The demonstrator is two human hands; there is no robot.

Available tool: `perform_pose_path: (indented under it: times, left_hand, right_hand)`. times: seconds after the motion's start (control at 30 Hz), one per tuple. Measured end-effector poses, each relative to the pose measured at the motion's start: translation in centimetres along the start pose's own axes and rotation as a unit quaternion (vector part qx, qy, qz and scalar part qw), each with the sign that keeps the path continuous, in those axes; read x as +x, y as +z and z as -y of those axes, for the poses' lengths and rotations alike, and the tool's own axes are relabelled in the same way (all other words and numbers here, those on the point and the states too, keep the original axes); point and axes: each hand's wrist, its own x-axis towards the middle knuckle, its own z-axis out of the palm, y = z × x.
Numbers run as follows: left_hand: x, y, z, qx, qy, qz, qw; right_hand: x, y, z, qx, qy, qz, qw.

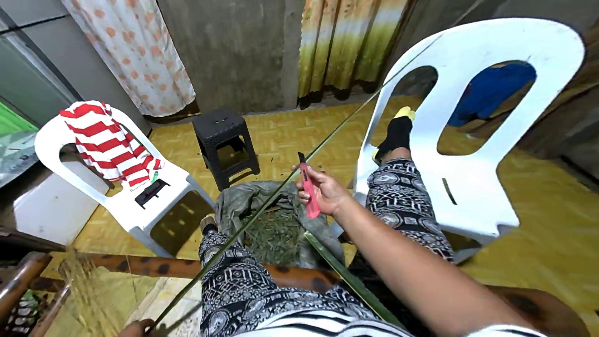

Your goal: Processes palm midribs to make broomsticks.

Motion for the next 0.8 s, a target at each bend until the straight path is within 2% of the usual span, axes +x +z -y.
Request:
perform_pose_path:
  times: [0.07, 0.13, 0.2, 0.33, 0.43, 0.5, 0.63, 0.8]
  left_hand:
    - [0.8, -0.4, -1.9, -0.007, 0.017, 0.01, 1.0]
    - [1.0, -2.0, -5.6, -0.035, 0.058, 0.002, 0.998]
    - [0.1, -4.2, -10.6, -0.086, 0.137, -0.035, 0.986]
    - [-1.7, -7.0, -20.7, -0.172, 0.313, -0.136, 0.924]
    - [-3.2, -8.5, -27.2, -0.161, 0.358, -0.19, 0.9]
    - [-4.0, -9.1, -30.1, -0.163, 0.365, -0.214, 0.891]
    - [-4.2, -9.4, -31.8, -0.202, 0.388, -0.228, 0.87]
    - [-3.5, -10.3, -29.2, -0.259, 0.401, -0.111, 0.872]
  right_hand:
    - [-0.2, 0.4, -0.5, -0.016, 0.001, 0.012, 1.0]
    - [-0.4, 0.7, -0.8, -0.035, -0.006, 0.019, 0.999]
    - [-0.8, 1.2, -0.8, -0.051, -0.018, 0.015, 0.998]
    - [-1.8, 2.4, -0.9, -0.068, -0.034, 0.008, 0.997]
    - [-2.4, 2.7, -1.0, -0.086, -0.041, 0.004, 0.995]
    - [-2.8, 2.7, -1.0, -0.11, -0.052, -0.002, 0.993]
    - [-3.7, 2.0, 0.2, -0.143, -0.072, -0.014, 0.987]
    - [-4.0, -0.1, 3.1, -0.116, -0.115, -0.014, 0.987]
